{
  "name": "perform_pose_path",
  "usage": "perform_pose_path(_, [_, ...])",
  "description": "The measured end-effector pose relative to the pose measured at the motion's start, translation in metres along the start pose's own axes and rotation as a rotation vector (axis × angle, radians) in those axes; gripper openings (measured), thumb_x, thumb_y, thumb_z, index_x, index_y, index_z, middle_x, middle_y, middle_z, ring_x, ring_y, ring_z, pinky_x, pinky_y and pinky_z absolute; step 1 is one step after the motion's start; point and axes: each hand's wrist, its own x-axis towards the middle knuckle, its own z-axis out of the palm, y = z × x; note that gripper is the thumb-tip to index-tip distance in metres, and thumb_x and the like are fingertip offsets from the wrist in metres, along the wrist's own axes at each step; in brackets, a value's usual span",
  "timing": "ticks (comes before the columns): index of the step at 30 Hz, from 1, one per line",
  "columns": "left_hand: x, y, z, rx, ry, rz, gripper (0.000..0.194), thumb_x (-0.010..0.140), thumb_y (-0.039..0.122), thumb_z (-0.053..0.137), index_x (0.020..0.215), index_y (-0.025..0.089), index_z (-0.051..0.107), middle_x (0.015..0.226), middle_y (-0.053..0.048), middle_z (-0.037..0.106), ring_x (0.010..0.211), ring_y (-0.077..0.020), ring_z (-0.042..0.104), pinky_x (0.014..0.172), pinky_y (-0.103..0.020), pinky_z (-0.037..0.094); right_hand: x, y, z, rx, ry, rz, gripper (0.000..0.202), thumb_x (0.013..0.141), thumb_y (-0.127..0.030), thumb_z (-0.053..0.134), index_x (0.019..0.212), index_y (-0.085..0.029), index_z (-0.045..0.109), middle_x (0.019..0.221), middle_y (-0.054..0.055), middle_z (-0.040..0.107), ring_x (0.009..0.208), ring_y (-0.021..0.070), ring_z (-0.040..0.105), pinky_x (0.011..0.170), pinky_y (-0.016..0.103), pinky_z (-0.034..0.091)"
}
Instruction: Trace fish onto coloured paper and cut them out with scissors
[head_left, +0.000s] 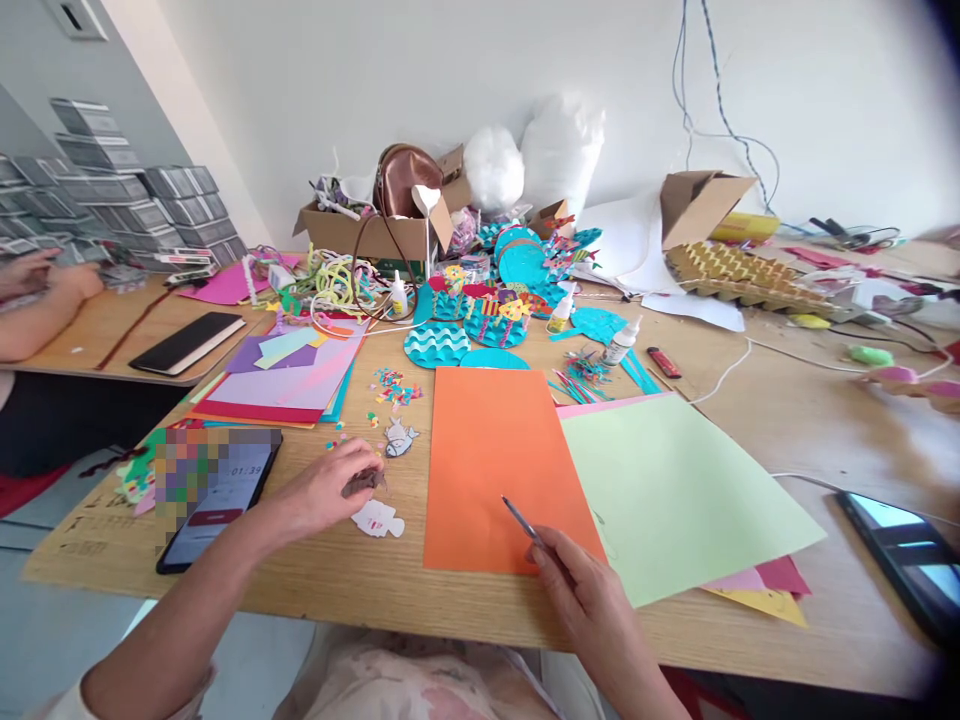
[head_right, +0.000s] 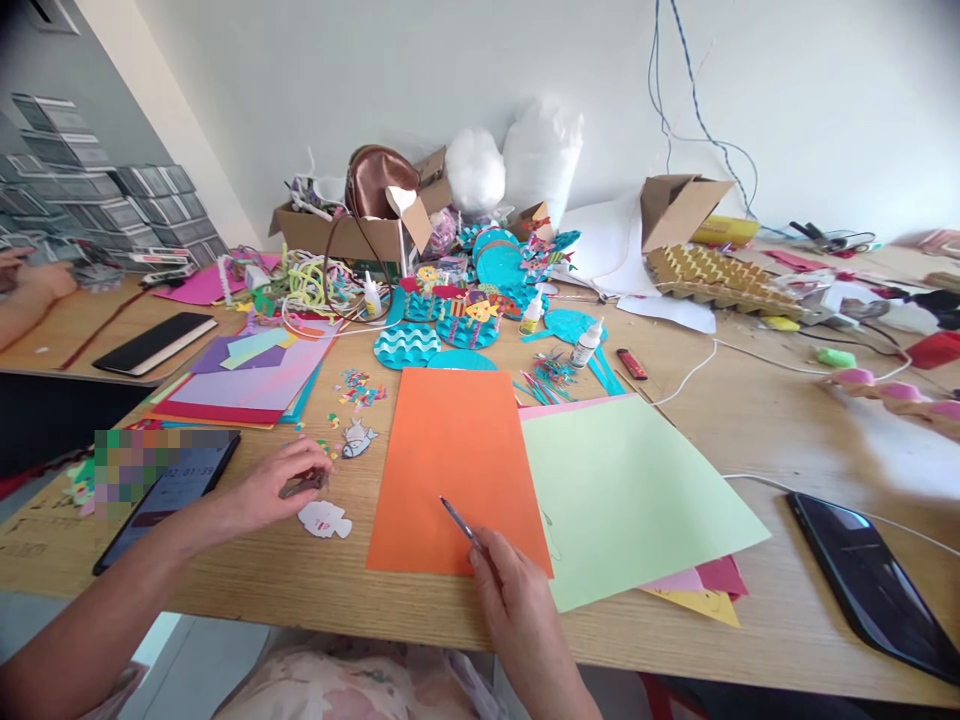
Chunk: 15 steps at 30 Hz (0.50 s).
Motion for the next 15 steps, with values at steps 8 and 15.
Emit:
perform_pose_path(8, [-0.003,0.007,-0.011,-0.220,0.036,-0.035,0.008,0.076,0.019,0.047,0.080,0.019,0.054,0.091,-0.004,0.057,0.088,-0.0159,0.057,0.075,-0.026,0.047,-0.001,-0.002,0.000,-0.024,-0.017,0.000,0.026,0.090,-0.034,0.036,0.089,-0.021,0.059,0.068,0.002,0.066,0.059,0.0152,0.061,0.054,0.023,0.046])
perform_pose_path(15, [-0.005,0.002,-0.021,-0.357,0.155,-0.063,0.008,0.073,0.023,0.052,0.074,0.019,0.059,0.094,-0.007,0.061,0.089,-0.0195,0.059,0.073,-0.030,0.049,0.000,-0.001,0.000,0.011,-0.016,0.013,0.028,0.089,-0.035,0.037,0.089,-0.020,0.060,0.067,0.002,0.065,0.059,0.0164,0.059,0.055,0.024,0.046])
